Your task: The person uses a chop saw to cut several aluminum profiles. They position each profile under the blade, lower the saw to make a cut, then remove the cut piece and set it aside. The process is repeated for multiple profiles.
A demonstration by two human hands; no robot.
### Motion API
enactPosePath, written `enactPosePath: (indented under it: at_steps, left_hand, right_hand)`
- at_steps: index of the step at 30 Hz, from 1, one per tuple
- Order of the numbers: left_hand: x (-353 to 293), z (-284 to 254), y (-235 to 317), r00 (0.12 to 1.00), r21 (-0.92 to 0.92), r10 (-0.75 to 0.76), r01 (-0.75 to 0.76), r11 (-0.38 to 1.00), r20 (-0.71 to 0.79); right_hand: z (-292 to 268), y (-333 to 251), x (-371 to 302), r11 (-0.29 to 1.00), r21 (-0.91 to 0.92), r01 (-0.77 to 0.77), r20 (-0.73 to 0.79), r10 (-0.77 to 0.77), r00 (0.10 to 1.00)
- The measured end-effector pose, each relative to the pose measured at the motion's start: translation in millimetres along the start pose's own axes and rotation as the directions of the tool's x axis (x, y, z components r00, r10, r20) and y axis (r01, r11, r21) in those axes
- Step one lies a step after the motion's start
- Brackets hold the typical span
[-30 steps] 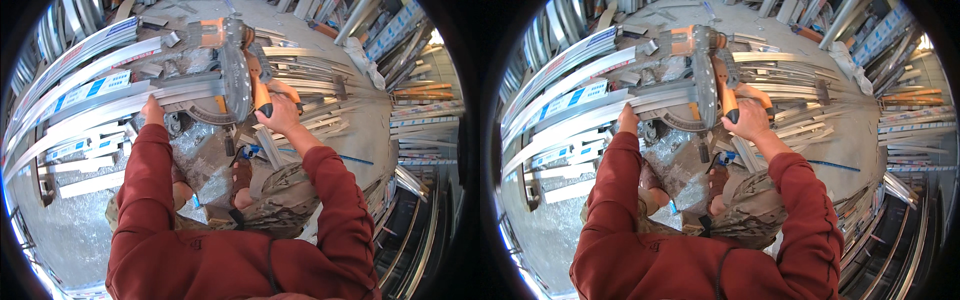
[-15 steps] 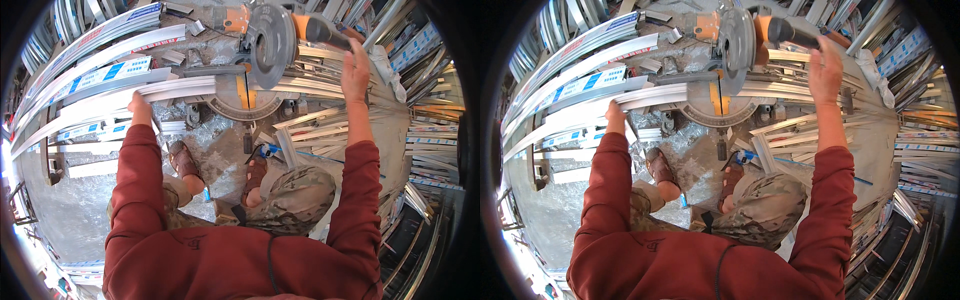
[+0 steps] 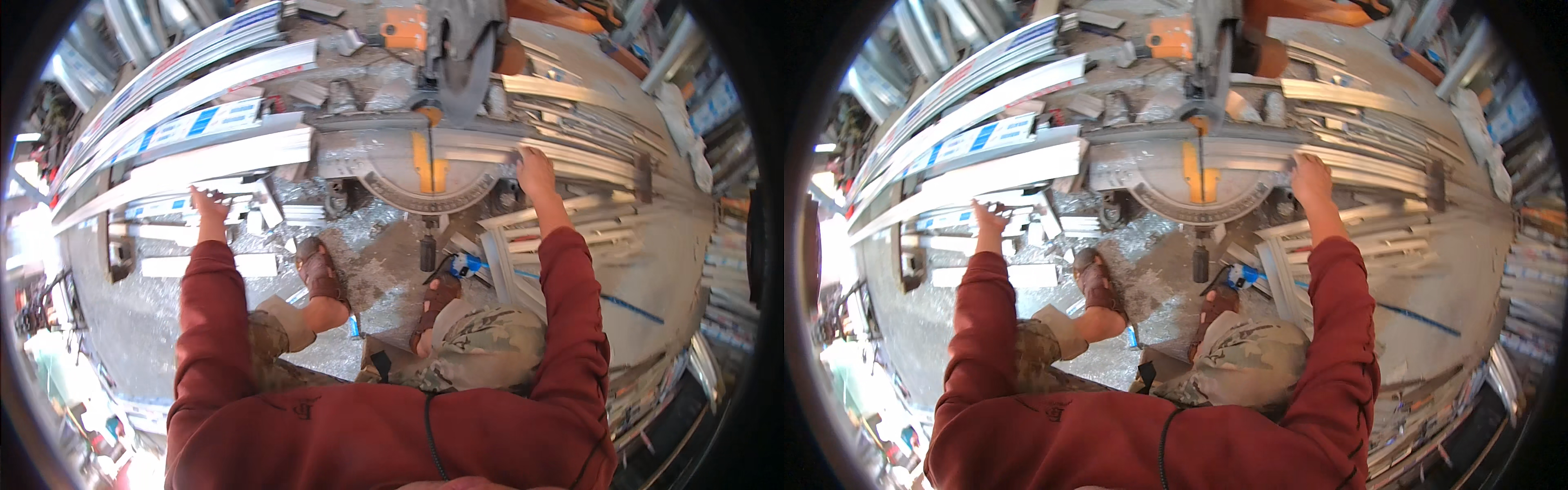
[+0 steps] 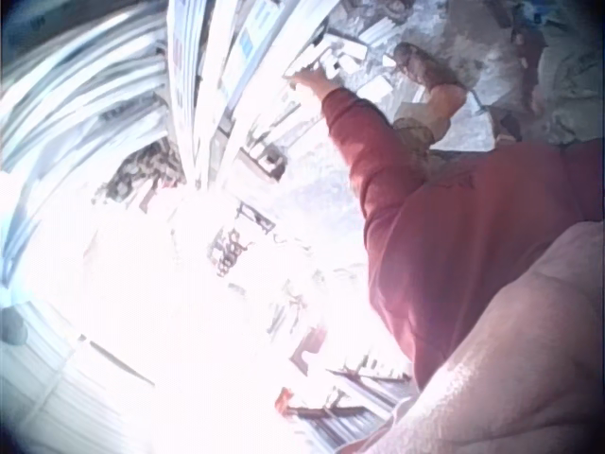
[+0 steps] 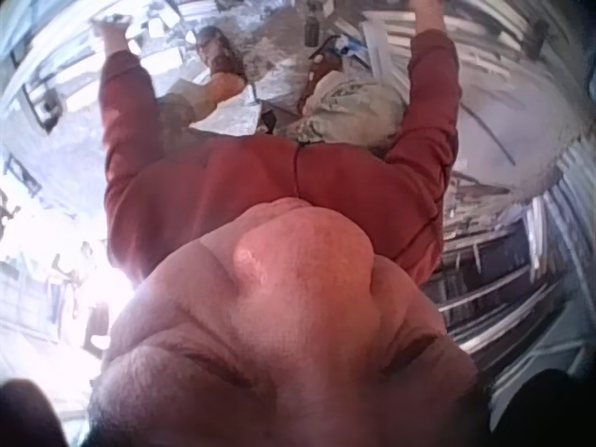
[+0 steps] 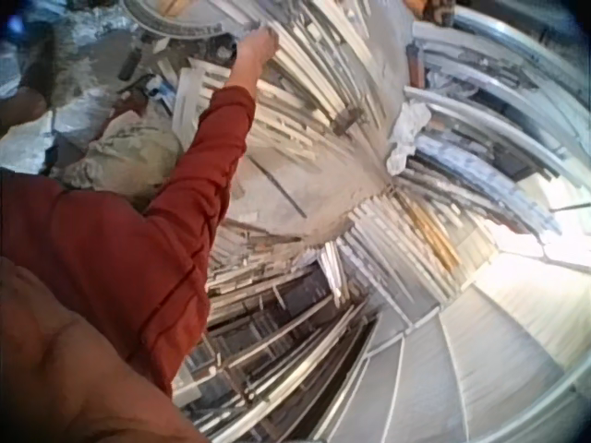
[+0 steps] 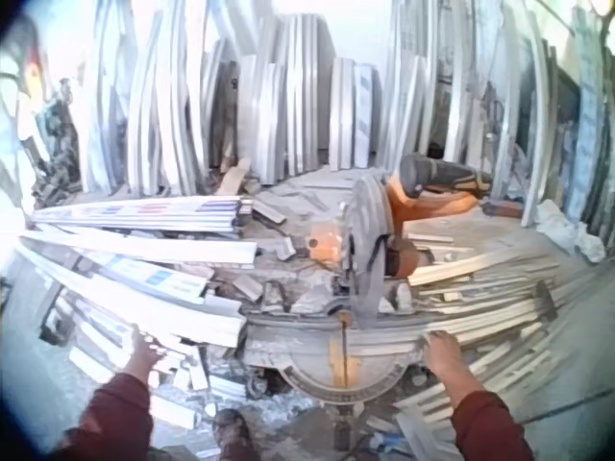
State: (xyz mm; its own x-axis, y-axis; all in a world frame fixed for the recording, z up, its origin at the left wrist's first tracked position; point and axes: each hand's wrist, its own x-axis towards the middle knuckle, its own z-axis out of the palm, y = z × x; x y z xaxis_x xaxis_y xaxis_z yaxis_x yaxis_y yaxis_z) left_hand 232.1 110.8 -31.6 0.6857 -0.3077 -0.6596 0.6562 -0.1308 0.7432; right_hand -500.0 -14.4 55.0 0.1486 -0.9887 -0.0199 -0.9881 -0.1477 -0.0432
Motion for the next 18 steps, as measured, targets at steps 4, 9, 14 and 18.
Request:
enactPosePath:
  at_steps: [4,9,14,18]
  left_hand:
    - [-62,-32,-96,1.0,0.178,0.01,-0.011,0.984,0.005]
    - [-144,-17,-165,0.991,0.164,-0.126,0.131,0.978,-0.045]
    - [-216,-32,-197,0.996,-0.114,-0.057,0.049,0.992,-0.068]
    - [-300,-10,-152,0.985,0.386,-0.036,-0.032,0.922,0.167]
  right_hand:
    - [20,13,-29,0.983,-0.057,0.175,0.017,-0.174,0.985]
    - [-3,38,-85,0.968,-0.07,0.241,-0.177,-0.25,0.952]
    - [-106,50,-121,0.986,-0.137,0.096,-0.349,-0.139,0.927]
    - [-151,278,-132,0.872,-0.218,-0.439,-0.875,0.026,0.484]
